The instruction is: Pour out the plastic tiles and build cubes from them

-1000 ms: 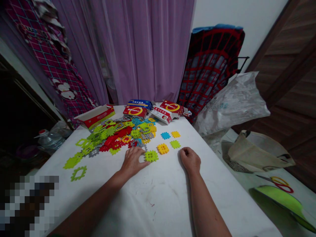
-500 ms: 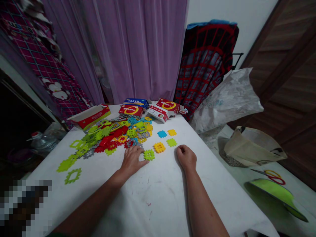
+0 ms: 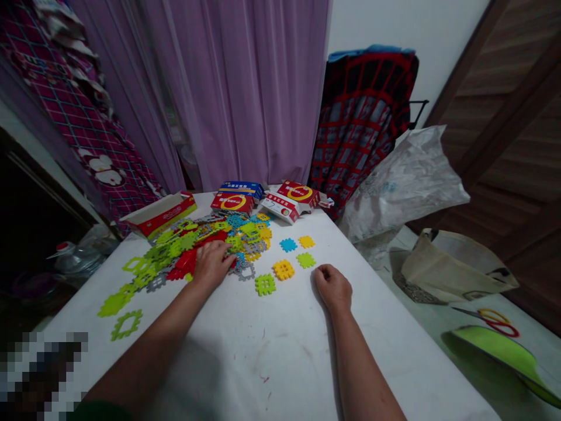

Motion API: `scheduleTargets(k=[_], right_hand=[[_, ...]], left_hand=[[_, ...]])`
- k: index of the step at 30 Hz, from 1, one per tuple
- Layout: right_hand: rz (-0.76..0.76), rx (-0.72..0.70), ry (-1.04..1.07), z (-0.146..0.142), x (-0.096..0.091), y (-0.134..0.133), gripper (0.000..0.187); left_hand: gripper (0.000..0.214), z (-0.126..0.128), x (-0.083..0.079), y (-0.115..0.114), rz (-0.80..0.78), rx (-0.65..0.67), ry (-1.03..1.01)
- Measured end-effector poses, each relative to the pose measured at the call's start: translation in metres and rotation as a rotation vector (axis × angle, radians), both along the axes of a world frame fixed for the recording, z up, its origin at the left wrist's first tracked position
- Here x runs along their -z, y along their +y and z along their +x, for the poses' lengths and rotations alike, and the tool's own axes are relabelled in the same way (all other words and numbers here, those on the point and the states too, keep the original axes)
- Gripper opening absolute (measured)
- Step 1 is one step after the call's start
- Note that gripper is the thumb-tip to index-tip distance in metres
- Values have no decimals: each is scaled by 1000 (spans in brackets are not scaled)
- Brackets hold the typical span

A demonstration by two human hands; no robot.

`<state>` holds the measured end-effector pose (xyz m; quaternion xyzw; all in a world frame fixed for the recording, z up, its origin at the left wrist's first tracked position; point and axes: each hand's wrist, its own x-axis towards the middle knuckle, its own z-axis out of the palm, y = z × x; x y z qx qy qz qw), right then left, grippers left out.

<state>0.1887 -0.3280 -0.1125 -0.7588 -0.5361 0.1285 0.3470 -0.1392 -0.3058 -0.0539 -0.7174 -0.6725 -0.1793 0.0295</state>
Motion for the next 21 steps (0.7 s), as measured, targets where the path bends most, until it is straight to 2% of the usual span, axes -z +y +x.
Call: scheduleTargets(k=[3,5,9,13,16,18,20,21], right_hand=[[-13,0,10,0,0,1,26],[-24,-2,11,0,-1,1,26],[-45,-2,-2,-1,-2,0,27],[-24,-9,-13,-1,-1,0,26],[-15,-8,-12,0,0,0,26],[-11,-12,-9,0,0,0,26],[-15,-15,-8,1,1,1,26],[-19,-16,-8,1,2,1,27]], left_hand=[[31,-19,-9,26,-40,64,97],[28,-24,-11,35,-73,126,143],[24,-25,-7,38,-90,147,167],[25,-29,-4,34,-39,143,95],[22,-34,-3,23,40,137,-57],[22,-37,-2,10,48,118,-249],[24,-39,1,-6,-43,109,-511],[26,-41,4,-15,-137,110,-645]])
